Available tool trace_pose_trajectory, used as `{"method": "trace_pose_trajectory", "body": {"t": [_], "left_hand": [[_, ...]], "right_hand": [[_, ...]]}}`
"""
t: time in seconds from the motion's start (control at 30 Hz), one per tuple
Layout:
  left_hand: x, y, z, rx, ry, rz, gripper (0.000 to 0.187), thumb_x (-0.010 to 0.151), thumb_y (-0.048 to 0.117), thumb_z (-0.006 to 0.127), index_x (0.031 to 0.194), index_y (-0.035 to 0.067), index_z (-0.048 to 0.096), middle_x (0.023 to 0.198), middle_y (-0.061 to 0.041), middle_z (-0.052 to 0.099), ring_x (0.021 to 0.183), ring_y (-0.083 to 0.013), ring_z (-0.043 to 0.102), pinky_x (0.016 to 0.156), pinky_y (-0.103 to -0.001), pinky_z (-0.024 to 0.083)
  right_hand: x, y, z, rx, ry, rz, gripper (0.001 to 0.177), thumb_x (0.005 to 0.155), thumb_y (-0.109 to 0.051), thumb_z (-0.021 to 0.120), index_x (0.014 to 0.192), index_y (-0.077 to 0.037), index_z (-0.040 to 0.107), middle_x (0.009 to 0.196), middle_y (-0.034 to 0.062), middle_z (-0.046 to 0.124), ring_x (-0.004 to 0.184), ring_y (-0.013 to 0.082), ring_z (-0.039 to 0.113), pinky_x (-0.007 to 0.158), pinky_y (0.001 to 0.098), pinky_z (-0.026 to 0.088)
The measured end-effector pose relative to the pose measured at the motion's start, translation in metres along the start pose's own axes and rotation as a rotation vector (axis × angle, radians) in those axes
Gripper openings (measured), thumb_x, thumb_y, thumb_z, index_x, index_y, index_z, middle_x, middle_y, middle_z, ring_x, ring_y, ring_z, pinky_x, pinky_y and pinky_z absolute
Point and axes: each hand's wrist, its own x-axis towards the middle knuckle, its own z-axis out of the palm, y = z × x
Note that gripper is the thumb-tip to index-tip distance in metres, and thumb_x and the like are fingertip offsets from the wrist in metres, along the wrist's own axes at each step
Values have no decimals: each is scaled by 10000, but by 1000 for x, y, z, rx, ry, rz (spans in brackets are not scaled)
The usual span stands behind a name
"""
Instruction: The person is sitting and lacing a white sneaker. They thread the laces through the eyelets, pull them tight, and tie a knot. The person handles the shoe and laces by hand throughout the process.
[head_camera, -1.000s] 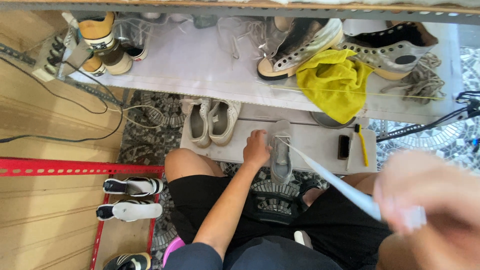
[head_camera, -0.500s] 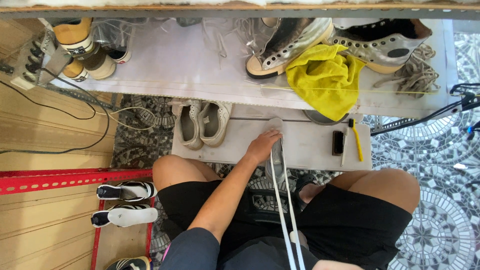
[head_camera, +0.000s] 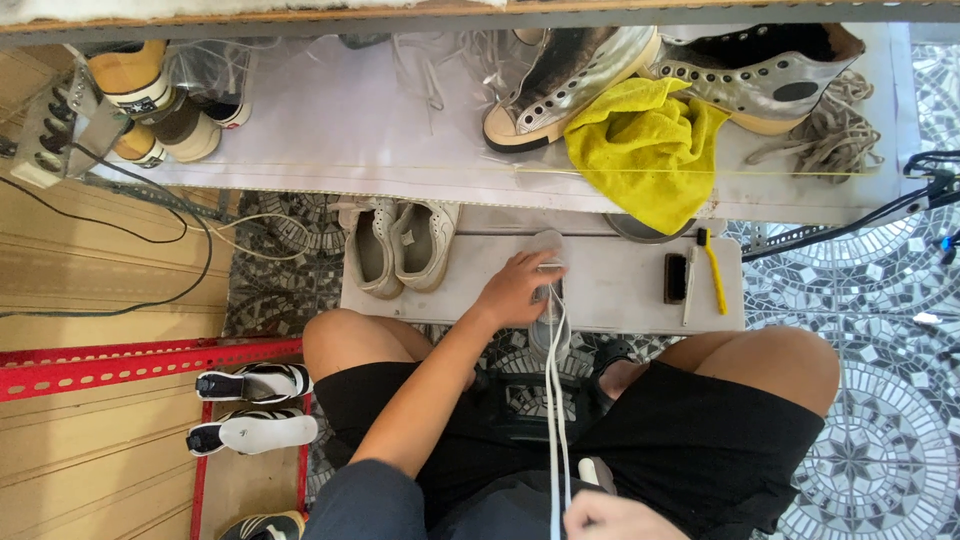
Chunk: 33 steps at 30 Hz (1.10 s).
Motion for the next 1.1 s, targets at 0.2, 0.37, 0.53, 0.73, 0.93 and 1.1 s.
{"method": "trace_pose_trajectory", "body": {"t": [0.2, 0.37, 0.53, 0.73, 0.93, 1.1], "left_hand": [[-65, 8, 5, 54, -147, -106, 283, 1080, 95, 626, 1139, 219, 873, 1544, -65, 685, 1445, -369, 557, 1076, -586, 514], [-71, 41, -12, -60, -10, -342, 299, 1098, 224, 572, 1319, 190, 770, 1440, 8, 739, 1305, -295, 684, 876, -576, 598], [-37, 8, 19, -172, 71, -484, 545, 1129, 346, 563, 1622, 113, 547, 1678, -101, 538, 1496, -357, 553, 1050, -605, 575], [-21, 9, 27, -263, 129, -446, 692, 1180, 471, 512, 1724, 56, 407, 1736, -228, 436, 1556, -477, 487, 1174, -648, 544], [-9, -5, 50, -233, 138, -430, 599, 1178, 407, 504, 1684, 87, 495, 1728, -169, 448, 1556, -449, 485, 1179, -615, 556], [-13, 2, 50, -223, 263, -490, 462, 1187, 383, 523, 1542, 99, 606, 1620, -176, 481, 1467, -446, 557, 1060, -616, 632]], "right_hand": [[-41, -162, 6, -738, 29, -1211, 278, 1234, -329, 529, 1166, -217, 774, 1092, -52, 772, 977, 197, 717, 846, 396, 460], [24, -135, 3, -849, 93, -896, 200, 1082, -369, 707, 1167, -198, 769, 1097, 7, 791, 997, 267, 727, 886, 450, 467], [117, -117, -98, -704, 121, -540, 118, 953, -155, 717, 889, -172, 815, 867, -12, 813, 777, 164, 710, 782, 364, 572], [253, -65, -205, -509, 1122, -414, 183, 1070, -369, 757, 1161, -277, 887, 982, 16, 832, 898, 277, 819, 736, 407, 631], [261, -93, -188, -560, 961, -521, 537, 1087, -161, 623, 1617, -79, 638, 1408, 258, 692, 1280, 540, 665, 1052, 670, 557], [274, -87, -188, -396, 1128, -513, 264, 1094, -176, 697, 1332, -142, 807, 1219, 145, 724, 1140, 404, 744, 943, 542, 617]]}}
